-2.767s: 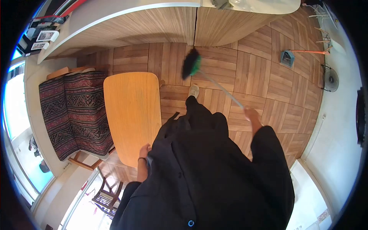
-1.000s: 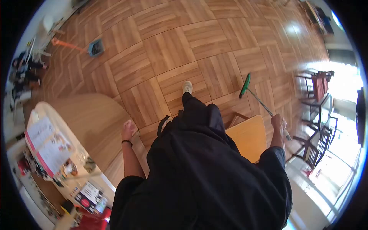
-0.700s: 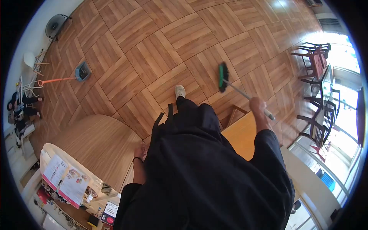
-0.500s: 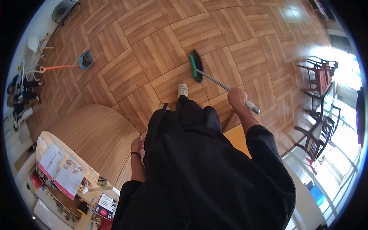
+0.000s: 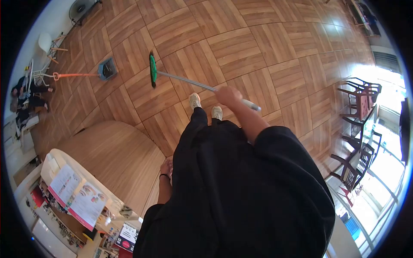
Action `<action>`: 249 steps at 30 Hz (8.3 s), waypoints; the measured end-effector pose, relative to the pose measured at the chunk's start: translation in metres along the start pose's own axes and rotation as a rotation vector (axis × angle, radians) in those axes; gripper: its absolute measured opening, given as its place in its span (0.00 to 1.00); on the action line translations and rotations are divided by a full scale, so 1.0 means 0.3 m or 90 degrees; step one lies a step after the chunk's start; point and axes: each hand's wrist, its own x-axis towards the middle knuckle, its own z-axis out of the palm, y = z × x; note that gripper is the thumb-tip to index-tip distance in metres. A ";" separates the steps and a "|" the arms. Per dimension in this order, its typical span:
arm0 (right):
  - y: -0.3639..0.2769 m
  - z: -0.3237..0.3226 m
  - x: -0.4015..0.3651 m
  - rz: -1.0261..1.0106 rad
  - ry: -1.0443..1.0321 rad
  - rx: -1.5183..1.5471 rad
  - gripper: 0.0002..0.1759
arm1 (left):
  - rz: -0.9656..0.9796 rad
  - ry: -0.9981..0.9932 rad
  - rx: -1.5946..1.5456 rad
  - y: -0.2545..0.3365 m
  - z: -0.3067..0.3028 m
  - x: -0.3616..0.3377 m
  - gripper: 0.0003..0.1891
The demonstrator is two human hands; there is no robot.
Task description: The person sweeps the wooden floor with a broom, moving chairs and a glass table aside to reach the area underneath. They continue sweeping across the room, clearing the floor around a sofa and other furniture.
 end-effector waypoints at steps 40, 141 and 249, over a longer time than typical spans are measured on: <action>0.445 -0.646 0.621 -0.076 0.041 -0.144 0.13 | -0.060 0.065 0.313 0.730 0.641 0.128 0.25; 0.660 -1.725 1.548 -0.088 0.005 -0.120 0.12 | 0.024 0.081 0.230 2.235 1.562 0.287 0.20; 0.439 -2.810 2.191 0.050 0.106 -0.346 0.10 | -0.089 0.035 -0.061 3.271 1.796 0.821 0.23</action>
